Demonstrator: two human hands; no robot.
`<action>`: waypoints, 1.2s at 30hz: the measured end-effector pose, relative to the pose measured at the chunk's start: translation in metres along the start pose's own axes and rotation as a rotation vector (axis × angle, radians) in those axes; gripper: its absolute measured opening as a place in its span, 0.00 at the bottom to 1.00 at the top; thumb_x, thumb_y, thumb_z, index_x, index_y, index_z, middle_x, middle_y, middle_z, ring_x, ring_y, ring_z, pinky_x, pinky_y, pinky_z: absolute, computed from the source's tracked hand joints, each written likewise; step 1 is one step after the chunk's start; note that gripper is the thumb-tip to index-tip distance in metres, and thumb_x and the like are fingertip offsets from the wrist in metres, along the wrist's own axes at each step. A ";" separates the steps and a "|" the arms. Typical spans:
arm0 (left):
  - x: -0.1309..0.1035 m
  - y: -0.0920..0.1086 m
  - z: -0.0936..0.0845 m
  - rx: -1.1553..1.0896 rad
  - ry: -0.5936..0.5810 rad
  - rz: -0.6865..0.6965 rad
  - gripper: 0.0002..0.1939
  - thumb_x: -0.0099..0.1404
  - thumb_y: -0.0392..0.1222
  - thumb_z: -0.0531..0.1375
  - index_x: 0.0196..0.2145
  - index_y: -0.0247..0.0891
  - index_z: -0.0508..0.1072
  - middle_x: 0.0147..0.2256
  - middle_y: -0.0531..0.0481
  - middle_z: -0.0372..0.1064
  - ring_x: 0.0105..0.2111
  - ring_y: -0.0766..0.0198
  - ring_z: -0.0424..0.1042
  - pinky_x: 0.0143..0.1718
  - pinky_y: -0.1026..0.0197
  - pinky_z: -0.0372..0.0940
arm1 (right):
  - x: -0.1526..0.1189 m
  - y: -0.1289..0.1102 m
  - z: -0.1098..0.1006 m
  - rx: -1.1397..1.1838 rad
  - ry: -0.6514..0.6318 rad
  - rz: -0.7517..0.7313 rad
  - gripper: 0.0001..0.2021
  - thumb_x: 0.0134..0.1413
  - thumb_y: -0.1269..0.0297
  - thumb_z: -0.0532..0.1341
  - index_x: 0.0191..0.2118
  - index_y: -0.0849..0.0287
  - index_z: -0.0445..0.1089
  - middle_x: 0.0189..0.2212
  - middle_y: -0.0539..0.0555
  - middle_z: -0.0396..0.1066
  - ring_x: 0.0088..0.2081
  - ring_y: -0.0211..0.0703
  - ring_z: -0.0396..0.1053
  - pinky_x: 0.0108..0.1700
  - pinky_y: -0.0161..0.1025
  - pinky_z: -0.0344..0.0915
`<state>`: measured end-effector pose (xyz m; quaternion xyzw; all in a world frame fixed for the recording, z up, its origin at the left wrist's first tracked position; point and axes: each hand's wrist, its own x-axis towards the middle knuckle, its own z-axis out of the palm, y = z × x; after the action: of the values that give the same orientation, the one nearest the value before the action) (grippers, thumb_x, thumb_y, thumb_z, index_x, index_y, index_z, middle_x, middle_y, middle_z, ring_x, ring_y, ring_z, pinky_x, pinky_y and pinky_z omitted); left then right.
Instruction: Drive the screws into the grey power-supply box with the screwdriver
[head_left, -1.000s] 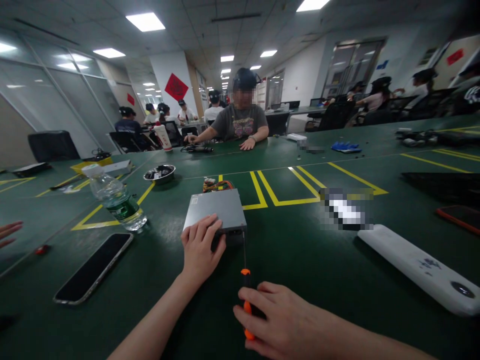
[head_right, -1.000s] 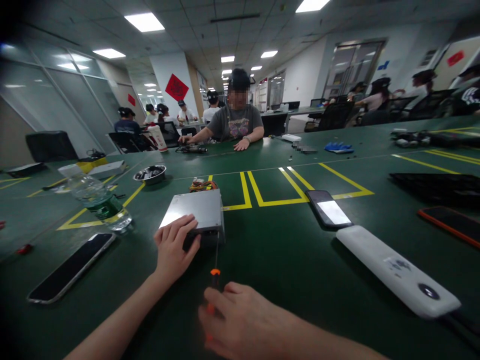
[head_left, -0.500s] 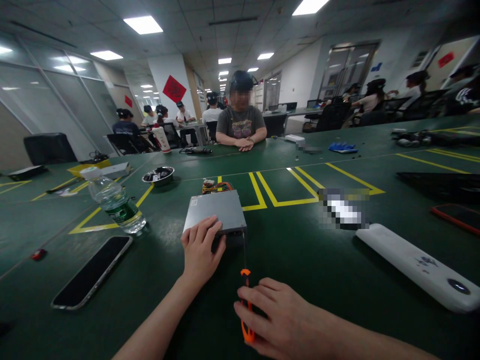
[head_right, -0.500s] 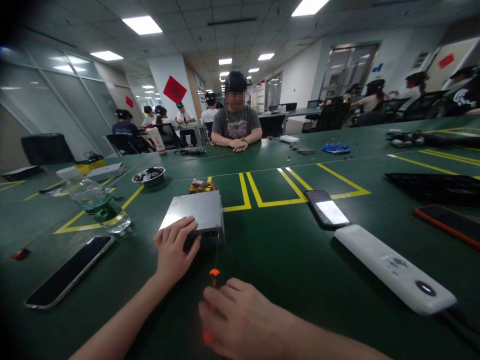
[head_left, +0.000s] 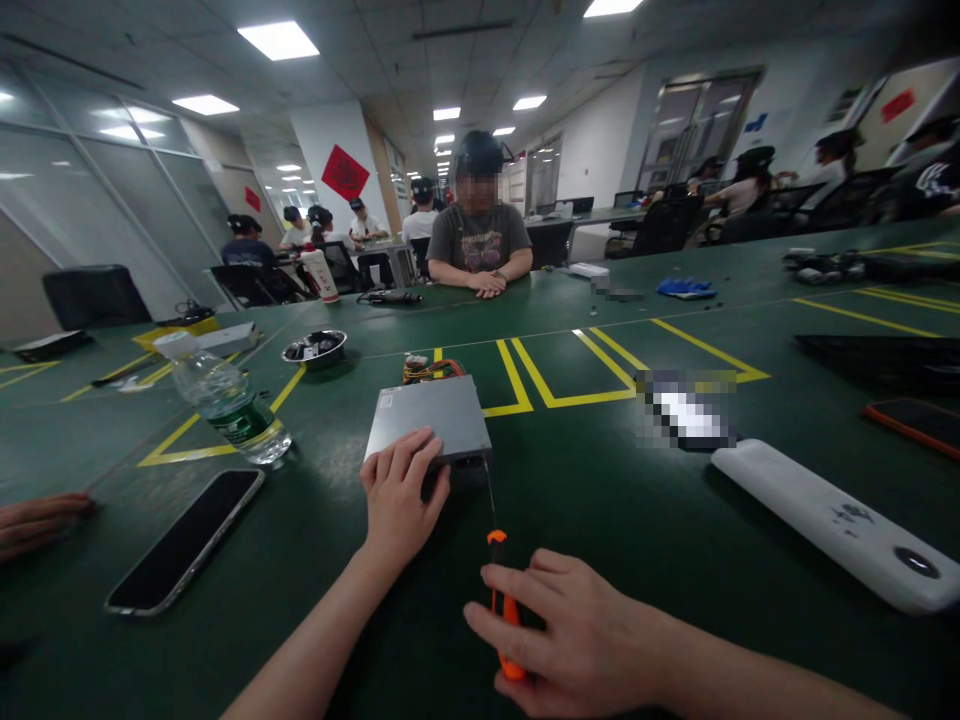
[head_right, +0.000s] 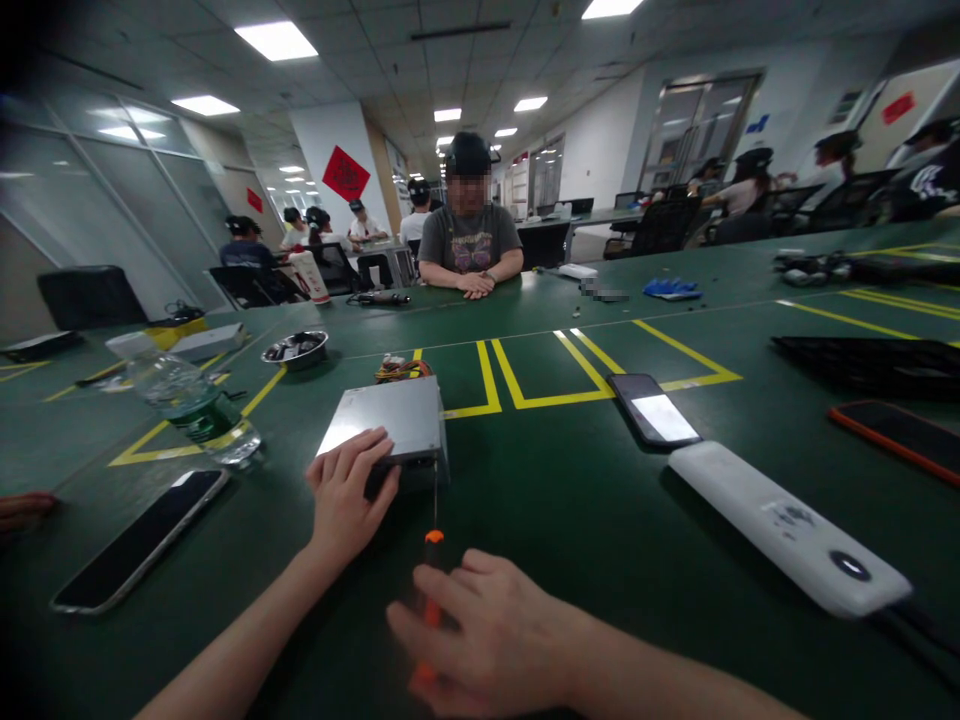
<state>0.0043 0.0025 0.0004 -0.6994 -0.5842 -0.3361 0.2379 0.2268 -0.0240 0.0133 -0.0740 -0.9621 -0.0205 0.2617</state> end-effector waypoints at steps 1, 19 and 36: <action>0.000 0.000 0.000 0.002 0.000 -0.001 0.13 0.60 0.40 0.57 0.44 0.44 0.66 0.48 0.48 0.67 0.48 0.56 0.64 0.46 0.51 0.50 | 0.000 0.000 0.000 -0.022 0.039 -0.015 0.16 0.56 0.57 0.54 0.46 0.63 0.65 0.40 0.62 0.70 0.30 0.43 0.70 0.29 0.39 0.65; 0.001 0.000 -0.002 -0.022 -0.016 -0.011 0.14 0.60 0.40 0.56 0.45 0.44 0.66 0.49 0.47 0.67 0.48 0.56 0.64 0.46 0.51 0.51 | 0.000 -0.001 -0.002 -0.013 -0.191 0.019 0.21 0.57 0.51 0.55 0.47 0.64 0.65 0.44 0.64 0.68 0.30 0.40 0.71 0.29 0.35 0.66; 0.000 0.000 -0.002 -0.019 -0.013 -0.015 0.13 0.60 0.40 0.56 0.44 0.43 0.67 0.49 0.47 0.67 0.49 0.56 0.64 0.47 0.51 0.50 | -0.001 0.000 -0.002 -0.103 -0.008 -0.097 0.12 0.57 0.56 0.55 0.38 0.61 0.67 0.39 0.58 0.70 0.27 0.37 0.65 0.31 0.37 0.62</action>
<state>0.0039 0.0013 0.0021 -0.6994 -0.5878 -0.3388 0.2248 0.2285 -0.0247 0.0141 -0.0407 -0.9632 -0.0826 0.2524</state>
